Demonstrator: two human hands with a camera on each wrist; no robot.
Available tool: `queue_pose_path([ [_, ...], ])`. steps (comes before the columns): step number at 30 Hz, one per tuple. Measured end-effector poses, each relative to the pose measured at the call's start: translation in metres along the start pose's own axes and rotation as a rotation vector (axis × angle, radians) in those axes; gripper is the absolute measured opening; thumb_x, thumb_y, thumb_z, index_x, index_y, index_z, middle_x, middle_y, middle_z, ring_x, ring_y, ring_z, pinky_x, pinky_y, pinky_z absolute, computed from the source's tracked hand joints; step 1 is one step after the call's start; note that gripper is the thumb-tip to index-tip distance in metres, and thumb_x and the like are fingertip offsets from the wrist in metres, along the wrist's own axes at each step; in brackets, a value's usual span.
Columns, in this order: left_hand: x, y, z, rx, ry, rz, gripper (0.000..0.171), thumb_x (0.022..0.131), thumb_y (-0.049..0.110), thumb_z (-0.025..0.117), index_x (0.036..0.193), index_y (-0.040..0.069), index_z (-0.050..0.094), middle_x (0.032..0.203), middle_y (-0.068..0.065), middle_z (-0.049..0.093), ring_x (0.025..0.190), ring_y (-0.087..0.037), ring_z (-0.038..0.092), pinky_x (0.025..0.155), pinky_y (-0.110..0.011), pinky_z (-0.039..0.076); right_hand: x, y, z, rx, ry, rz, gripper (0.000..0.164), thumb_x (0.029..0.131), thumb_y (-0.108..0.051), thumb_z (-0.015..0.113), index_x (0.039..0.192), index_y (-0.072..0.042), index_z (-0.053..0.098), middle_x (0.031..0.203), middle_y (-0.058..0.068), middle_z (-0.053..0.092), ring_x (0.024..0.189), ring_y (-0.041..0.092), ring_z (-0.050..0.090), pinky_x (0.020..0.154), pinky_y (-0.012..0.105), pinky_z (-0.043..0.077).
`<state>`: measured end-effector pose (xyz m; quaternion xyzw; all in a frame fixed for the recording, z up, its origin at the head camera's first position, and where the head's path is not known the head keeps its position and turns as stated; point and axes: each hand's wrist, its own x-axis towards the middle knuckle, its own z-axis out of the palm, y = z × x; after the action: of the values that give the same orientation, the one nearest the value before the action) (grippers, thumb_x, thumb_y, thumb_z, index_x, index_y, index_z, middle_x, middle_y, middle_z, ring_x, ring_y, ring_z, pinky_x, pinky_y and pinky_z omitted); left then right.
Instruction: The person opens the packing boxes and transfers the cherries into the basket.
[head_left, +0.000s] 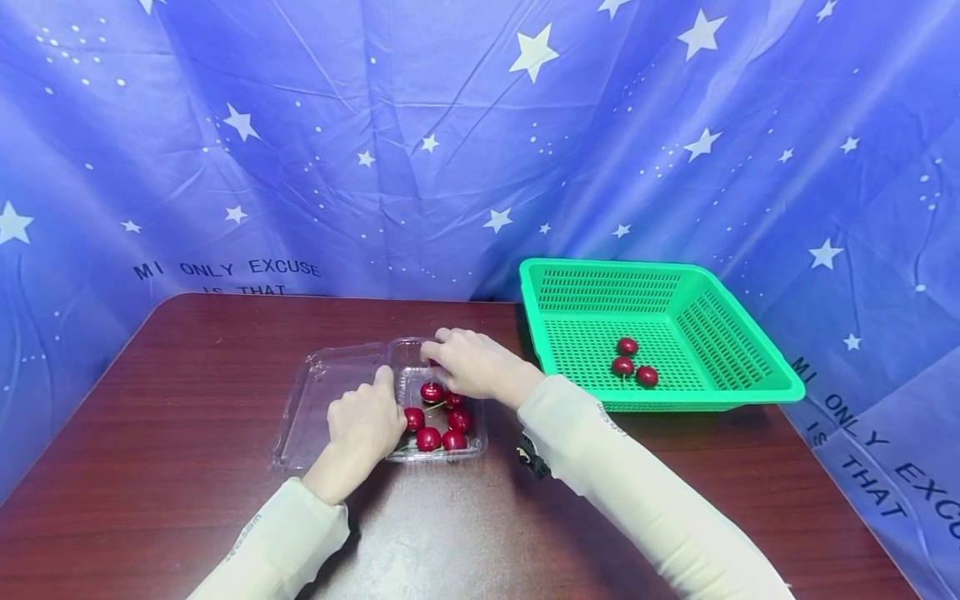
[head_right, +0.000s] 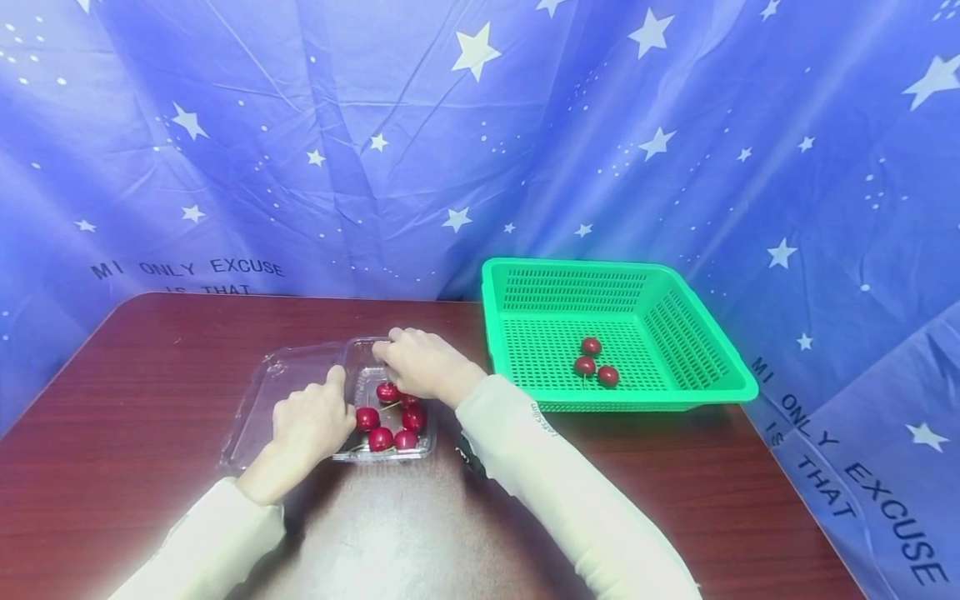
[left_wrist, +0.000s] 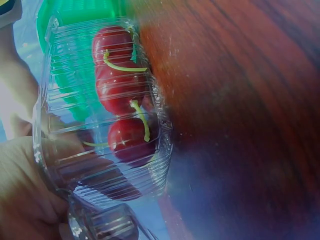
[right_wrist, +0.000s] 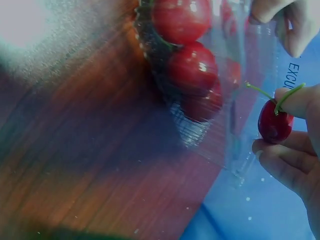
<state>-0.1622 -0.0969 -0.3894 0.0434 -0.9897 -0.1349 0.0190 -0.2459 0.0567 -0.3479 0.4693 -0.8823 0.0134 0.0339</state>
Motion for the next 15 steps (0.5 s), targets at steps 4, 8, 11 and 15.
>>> queue_pose_path([
  [4,0.0,0.0,0.0,0.001,-0.006,-0.001,0.024,0.084,0.019,0.059,0.095,0.002,0.047,0.075,-0.028,0.069,0.068,-0.045,0.066,0.055,-0.054,0.052,0.0,0.002,-0.006,0.003,0.017,-0.004,0.014,0.089,-0.017,0.064,0.1,-0.009,0.067,0.088,0.01,0.066,0.078,0.024,0.065,0.068,0.039,0.059],
  [8,0.001,0.0,0.0,0.003,-0.013,-0.004,0.024,0.084,0.02,0.059,0.096,0.002,0.047,0.077,-0.028,0.07,0.069,-0.045,0.066,0.056,-0.054,0.052,-0.001,0.004,-0.011,0.022,0.028,-0.001,0.017,0.089,-0.017,0.064,0.104,-0.008,0.067,0.089,0.01,0.066,0.079,0.024,0.065,0.067,0.04,0.059],
  [11,0.001,0.0,0.0,0.006,-0.018,-0.008,0.025,0.084,0.02,0.059,0.096,0.002,0.047,0.078,-0.028,0.07,0.069,-0.045,0.066,0.057,-0.054,0.052,-0.003,0.004,-0.013,0.035,0.033,0.001,0.017,0.09,-0.016,0.063,0.103,-0.008,0.067,0.089,0.011,0.066,0.078,0.024,0.065,0.067,0.04,0.059],
  [15,0.001,0.0,0.001,-0.004,-0.007,-0.007,0.024,0.083,0.019,0.059,0.095,0.002,0.047,0.078,-0.029,0.07,0.069,-0.046,0.066,0.056,-0.055,0.052,-0.004,0.004,-0.013,0.037,0.019,0.009,0.016,0.09,-0.017,0.063,0.103,-0.009,0.067,0.09,0.01,0.067,0.078,0.023,0.065,0.068,0.04,0.058],
])
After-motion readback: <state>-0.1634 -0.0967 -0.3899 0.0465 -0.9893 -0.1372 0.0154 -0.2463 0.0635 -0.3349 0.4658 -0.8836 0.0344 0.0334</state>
